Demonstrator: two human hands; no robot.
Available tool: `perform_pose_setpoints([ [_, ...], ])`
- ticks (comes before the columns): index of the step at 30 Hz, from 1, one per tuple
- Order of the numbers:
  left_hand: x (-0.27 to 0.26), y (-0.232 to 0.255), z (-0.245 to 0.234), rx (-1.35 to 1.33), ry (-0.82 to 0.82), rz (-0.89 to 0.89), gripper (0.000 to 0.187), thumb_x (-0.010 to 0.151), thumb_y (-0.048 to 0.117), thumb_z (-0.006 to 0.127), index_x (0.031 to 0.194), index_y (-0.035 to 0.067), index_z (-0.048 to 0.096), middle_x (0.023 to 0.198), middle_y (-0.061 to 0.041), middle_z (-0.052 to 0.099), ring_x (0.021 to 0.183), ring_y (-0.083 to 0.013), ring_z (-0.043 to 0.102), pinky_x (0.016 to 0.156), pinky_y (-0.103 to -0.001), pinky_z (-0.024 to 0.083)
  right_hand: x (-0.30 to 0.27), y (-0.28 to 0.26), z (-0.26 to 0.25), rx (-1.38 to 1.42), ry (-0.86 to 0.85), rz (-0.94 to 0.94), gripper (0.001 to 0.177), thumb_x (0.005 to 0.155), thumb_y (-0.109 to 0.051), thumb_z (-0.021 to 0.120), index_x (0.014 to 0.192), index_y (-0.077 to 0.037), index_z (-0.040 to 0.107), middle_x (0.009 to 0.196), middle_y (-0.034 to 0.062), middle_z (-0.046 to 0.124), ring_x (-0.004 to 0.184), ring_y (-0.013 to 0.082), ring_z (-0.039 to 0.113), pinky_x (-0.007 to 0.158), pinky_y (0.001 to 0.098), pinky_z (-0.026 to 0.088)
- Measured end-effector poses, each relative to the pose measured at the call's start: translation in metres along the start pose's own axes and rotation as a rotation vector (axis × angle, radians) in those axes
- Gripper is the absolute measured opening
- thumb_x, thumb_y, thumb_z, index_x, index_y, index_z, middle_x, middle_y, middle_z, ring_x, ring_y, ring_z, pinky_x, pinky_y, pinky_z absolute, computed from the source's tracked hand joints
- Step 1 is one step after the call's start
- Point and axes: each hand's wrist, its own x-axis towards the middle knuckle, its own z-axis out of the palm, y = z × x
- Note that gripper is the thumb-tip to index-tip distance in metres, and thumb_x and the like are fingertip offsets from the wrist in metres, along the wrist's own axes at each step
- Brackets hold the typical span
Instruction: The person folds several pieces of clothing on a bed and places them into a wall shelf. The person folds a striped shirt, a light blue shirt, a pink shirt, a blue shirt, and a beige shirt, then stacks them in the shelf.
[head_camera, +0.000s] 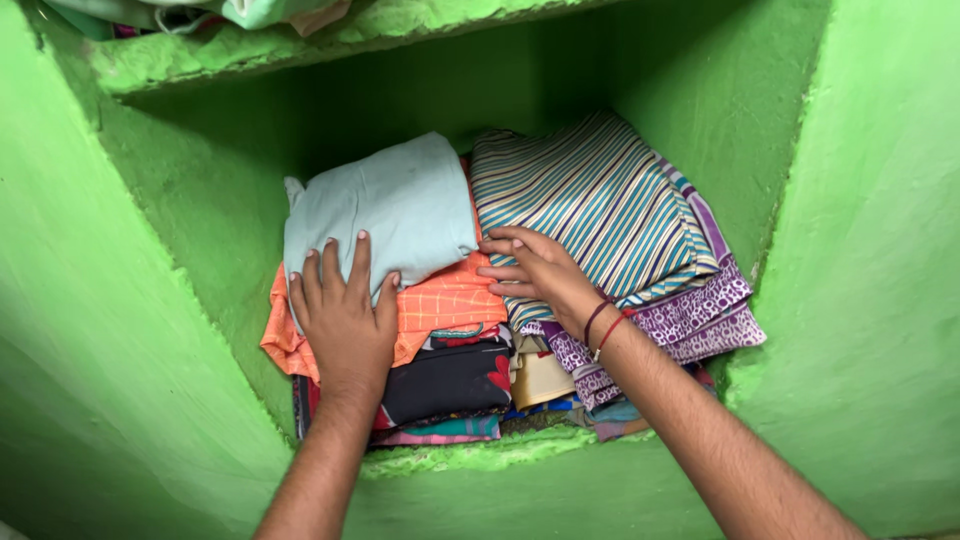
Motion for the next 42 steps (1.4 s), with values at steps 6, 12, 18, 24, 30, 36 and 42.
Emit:
perform_pose_setpoints([
  [6, -0.014, 0.001, -0.002, 0.063, 0.106, -0.034, 0.054, 0.102, 0.043, 0.065, 0.147, 0.013, 0.060, 0.157, -0.026, 0.043, 0.146, -0.0528, 0.033, 0.119, -0.066, 0.027, 0.000, 0.011, 0.020, -0.305, 0.097, -0.199, 0.044, 0.104, -0.013, 0.039, 0.145, -0.002, 0.046, 0.139, 0.0143, 0.063, 0.113, 0.0219, 0.073, 0.077, 0.0299, 0.065],
  [12, -0.025, 0.000, 0.000, 0.049, 0.135, -0.085, 0.048, 0.105, 0.038, 0.063, 0.145, 0.011, 0.062, 0.160, -0.024, 0.042, 0.150, -0.0520, 0.032, 0.122, -0.066, 0.029, -0.029, 0.002, 0.036, -0.753, 0.162, -0.407, 0.051, 0.100, -0.005, 0.046, 0.151, -0.003, 0.045, 0.129, 0.0168, 0.067, 0.109, 0.0279, 0.074, 0.086, 0.0359, 0.061],
  [18, -0.034, -0.004, 0.002, 0.080, 0.202, 0.007, 0.041, 0.105, 0.021, 0.052, 0.142, 0.009, 0.064, 0.155, -0.017, 0.053, 0.147, -0.0420, 0.043, 0.123, -0.063, 0.028, -0.063, -0.002, 0.041, -1.103, 0.112, -0.725, 0.044, 0.099, -0.005, 0.059, 0.142, -0.001, 0.051, 0.142, 0.0237, 0.058, 0.119, 0.0415, 0.064, 0.098, 0.0443, 0.055],
  [24, -0.036, -0.007, 0.005, 0.012, 0.205, -0.015, 0.041, 0.104, 0.019, 0.050, 0.140, 0.005, 0.063, 0.143, -0.011, 0.063, 0.139, -0.0370, 0.052, 0.122, -0.059, 0.030, -0.115, 0.018, 0.006, -1.619, 0.381, -0.803, 0.051, 0.096, -0.030, 0.063, 0.147, -0.024, 0.057, 0.162, 0.0109, 0.038, 0.147, 0.0528, 0.019, 0.118, 0.0630, 0.020],
  [30, -0.034, -0.004, 0.002, 0.022, 0.202, -0.024, 0.042, 0.106, 0.020, 0.050, 0.144, 0.004, 0.062, 0.146, -0.012, 0.061, 0.140, -0.0387, 0.049, 0.123, -0.058, 0.030, -0.120, 0.037, -0.052, -1.610, 0.426, -0.501, 0.061, 0.100, -0.052, 0.051, 0.156, -0.029, 0.045, 0.172, 0.0159, 0.017, 0.157, 0.0467, 0.001, 0.120, 0.0703, -0.001],
  [36, -0.035, -0.001, 0.001, 0.015, 0.161, -0.062, 0.044, 0.109, 0.019, 0.048, 0.150, 0.006, 0.059, 0.151, -0.015, 0.056, 0.142, -0.0402, 0.046, 0.124, -0.058, 0.029, -0.116, 0.052, -0.063, -1.634, 0.398, -0.474, 0.064, 0.102, -0.052, 0.050, 0.160, -0.027, 0.041, 0.172, 0.0186, 0.014, 0.157, 0.0470, -0.003, 0.120, 0.0701, -0.003],
  [42, -0.048, -0.001, 0.000, 0.082, 0.116, -0.081, 0.046, 0.112, 0.021, 0.047, 0.156, 0.013, 0.054, 0.163, -0.021, 0.042, 0.151, -0.0469, 0.035, 0.125, -0.063, 0.023, -0.122, 0.055, -0.063, -1.636, 0.401, -0.484, 0.065, 0.104, -0.050, 0.051, 0.163, -0.025, 0.040, 0.174, 0.0179, 0.014, 0.159, 0.0455, -0.002, 0.123, 0.0672, -0.001],
])
